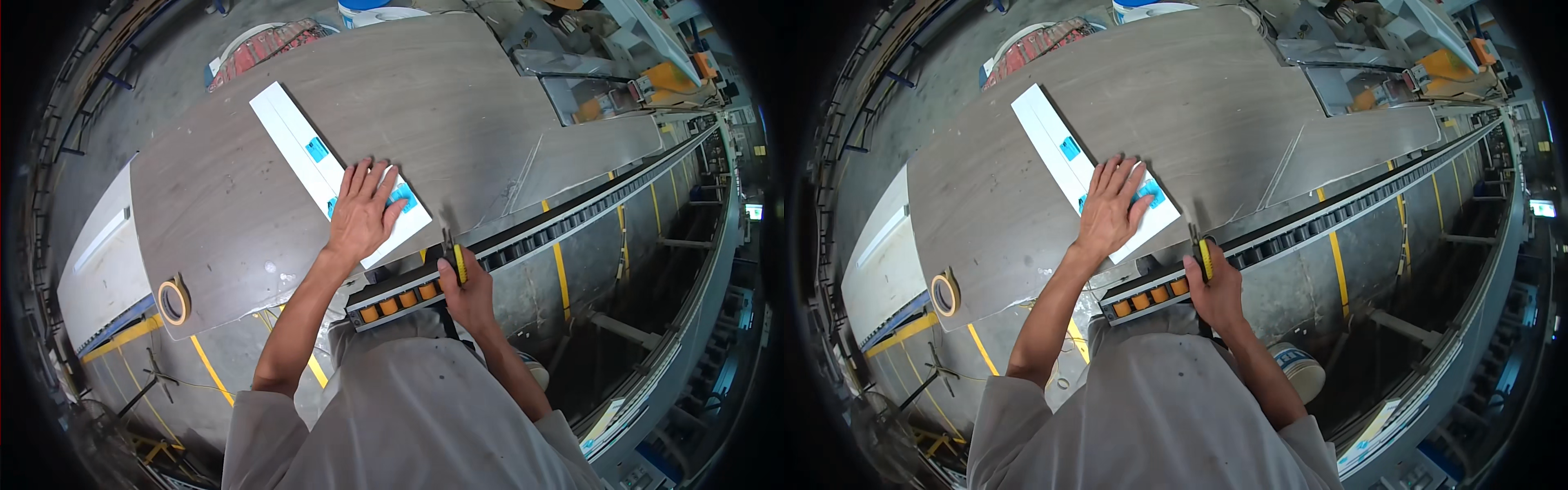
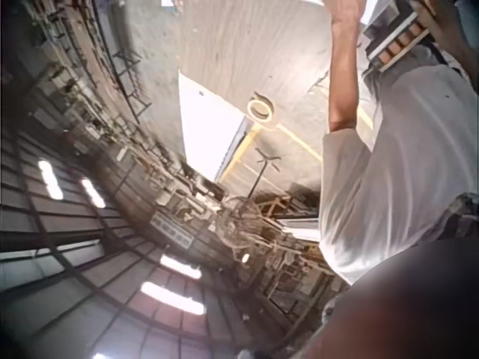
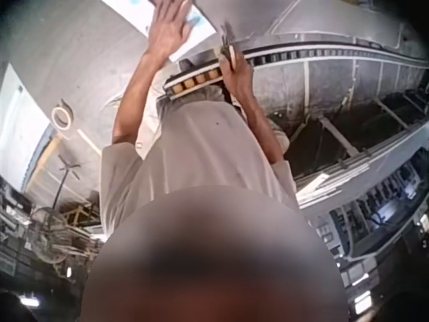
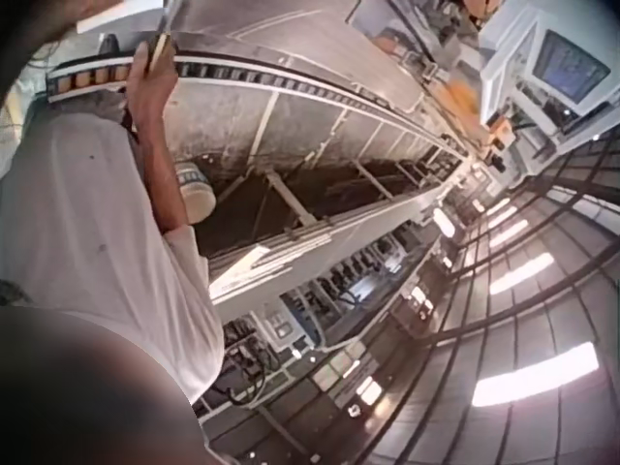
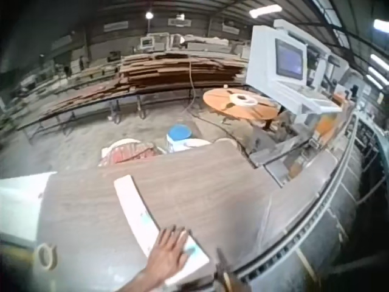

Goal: Preparing wooden panels with strips and processing them through an automatic edge banding machine.

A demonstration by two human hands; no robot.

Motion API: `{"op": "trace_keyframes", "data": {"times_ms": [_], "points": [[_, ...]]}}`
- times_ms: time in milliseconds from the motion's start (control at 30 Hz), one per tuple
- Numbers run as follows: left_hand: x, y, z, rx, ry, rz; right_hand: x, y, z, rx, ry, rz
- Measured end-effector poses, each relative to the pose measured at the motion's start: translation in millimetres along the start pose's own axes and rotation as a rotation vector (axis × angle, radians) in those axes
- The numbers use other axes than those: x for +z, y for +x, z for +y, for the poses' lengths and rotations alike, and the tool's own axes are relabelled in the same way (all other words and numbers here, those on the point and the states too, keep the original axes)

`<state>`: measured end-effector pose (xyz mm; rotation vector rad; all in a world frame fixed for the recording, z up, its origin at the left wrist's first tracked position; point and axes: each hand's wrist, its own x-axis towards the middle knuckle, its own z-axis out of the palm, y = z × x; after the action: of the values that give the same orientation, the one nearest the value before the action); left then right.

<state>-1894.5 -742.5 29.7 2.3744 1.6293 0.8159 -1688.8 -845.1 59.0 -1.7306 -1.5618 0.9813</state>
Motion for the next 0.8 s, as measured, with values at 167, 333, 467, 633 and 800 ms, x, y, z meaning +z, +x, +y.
{"op": "trace_keyframes", "data": {"times_ms": [167,333,467,633,800], "points": [[-2,-1,-6,-0.032,-0.028,0.005,26,42,-5,0.119,0.212,0.022],[-13,-10,-13,-0.011,-0.037,0.005,54,40,3,0.139,0.312,-0.042],[-44,-38,-38,-0.005,-0.037,-0.015,75,25,-30,0.058,0.323,-0.133],[-77,-80,-73,-0.004,-0.018,-0.016,122,-4,-56,0.004,0.272,-0.124],[-114,-114,-106,0.006,-0.012,-0.024,174,-34,-78,-0.085,0.236,-0.065]]}}
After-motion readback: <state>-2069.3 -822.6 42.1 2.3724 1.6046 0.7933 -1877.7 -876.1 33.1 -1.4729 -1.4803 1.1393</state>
